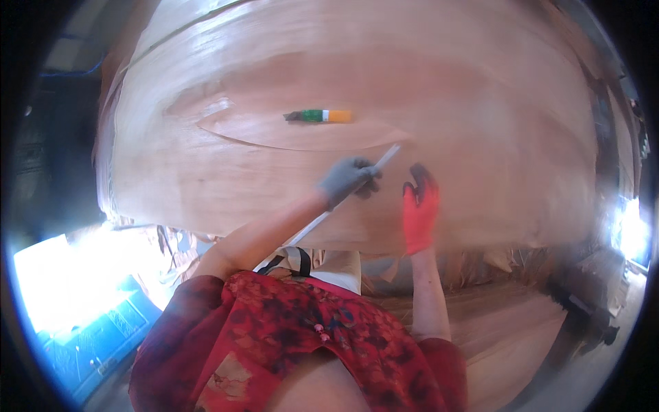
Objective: The person cuts strips of wood veneer with a utility knife, joins multiple pieces using tape, and stacks the completed veneer sheets on a workbench.
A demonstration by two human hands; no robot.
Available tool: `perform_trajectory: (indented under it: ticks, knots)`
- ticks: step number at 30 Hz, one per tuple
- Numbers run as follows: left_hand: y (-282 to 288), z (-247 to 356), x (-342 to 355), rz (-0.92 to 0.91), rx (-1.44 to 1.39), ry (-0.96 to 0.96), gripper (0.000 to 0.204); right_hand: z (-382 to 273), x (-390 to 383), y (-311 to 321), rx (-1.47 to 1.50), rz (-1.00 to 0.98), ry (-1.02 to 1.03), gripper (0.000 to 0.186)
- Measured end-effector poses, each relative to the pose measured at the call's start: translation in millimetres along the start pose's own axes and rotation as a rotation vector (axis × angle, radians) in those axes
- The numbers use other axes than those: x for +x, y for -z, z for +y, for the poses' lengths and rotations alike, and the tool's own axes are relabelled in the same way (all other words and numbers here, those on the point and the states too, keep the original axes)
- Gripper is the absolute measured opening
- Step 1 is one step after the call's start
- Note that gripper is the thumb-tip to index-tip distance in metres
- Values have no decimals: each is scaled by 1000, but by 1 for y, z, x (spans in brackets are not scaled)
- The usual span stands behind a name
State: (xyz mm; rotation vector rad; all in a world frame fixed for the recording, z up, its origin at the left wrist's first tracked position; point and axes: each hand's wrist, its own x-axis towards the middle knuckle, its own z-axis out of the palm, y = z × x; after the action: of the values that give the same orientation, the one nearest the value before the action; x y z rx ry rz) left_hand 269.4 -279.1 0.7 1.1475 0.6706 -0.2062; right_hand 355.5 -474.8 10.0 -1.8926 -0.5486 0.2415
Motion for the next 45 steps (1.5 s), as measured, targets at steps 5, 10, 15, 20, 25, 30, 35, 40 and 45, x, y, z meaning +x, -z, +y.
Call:
perform_trajectory:
  ticks: [5, 10, 15, 20, 25, 30, 35, 40, 45]
  knots:
    - [-19, -12, 19, 73, -49, 68, 21, -8, -2, 12, -332, -129, 300, 47]
    - [-34, 5, 50, 123, -64, 118, 22, 23, 60, 21, -391, -338, 432, 50]
    - [-37, 10, 56, 166, -39, 173, 25, 61, 79, 5, -725, -539, 553, 49]
    - [-45, 2, 27, 93, 216, 151, 24, 74, 60, 18, -989, -622, 586, 47]
    - [34, 2, 5, 193, 255, 73, 25, 65, 85, -12, -1044, -611, 572, 46]
    - [129, -6, -61, 405, 10, 64, 27, 20, 109, 1, -530, -803, 252, 50]
    - [241, -14, -128, 738, -134, -3, 22, -26, 109, -1, -541, -604, 278, 53]
    - [315, -16, -153, 850, -234, -61, 23, -76, 93, -87, -386, -607, 414, 49]
    - [357, -19, -145, 820, -334, -117, 24, -113, 86, -256, -286, -703, 763, 46]
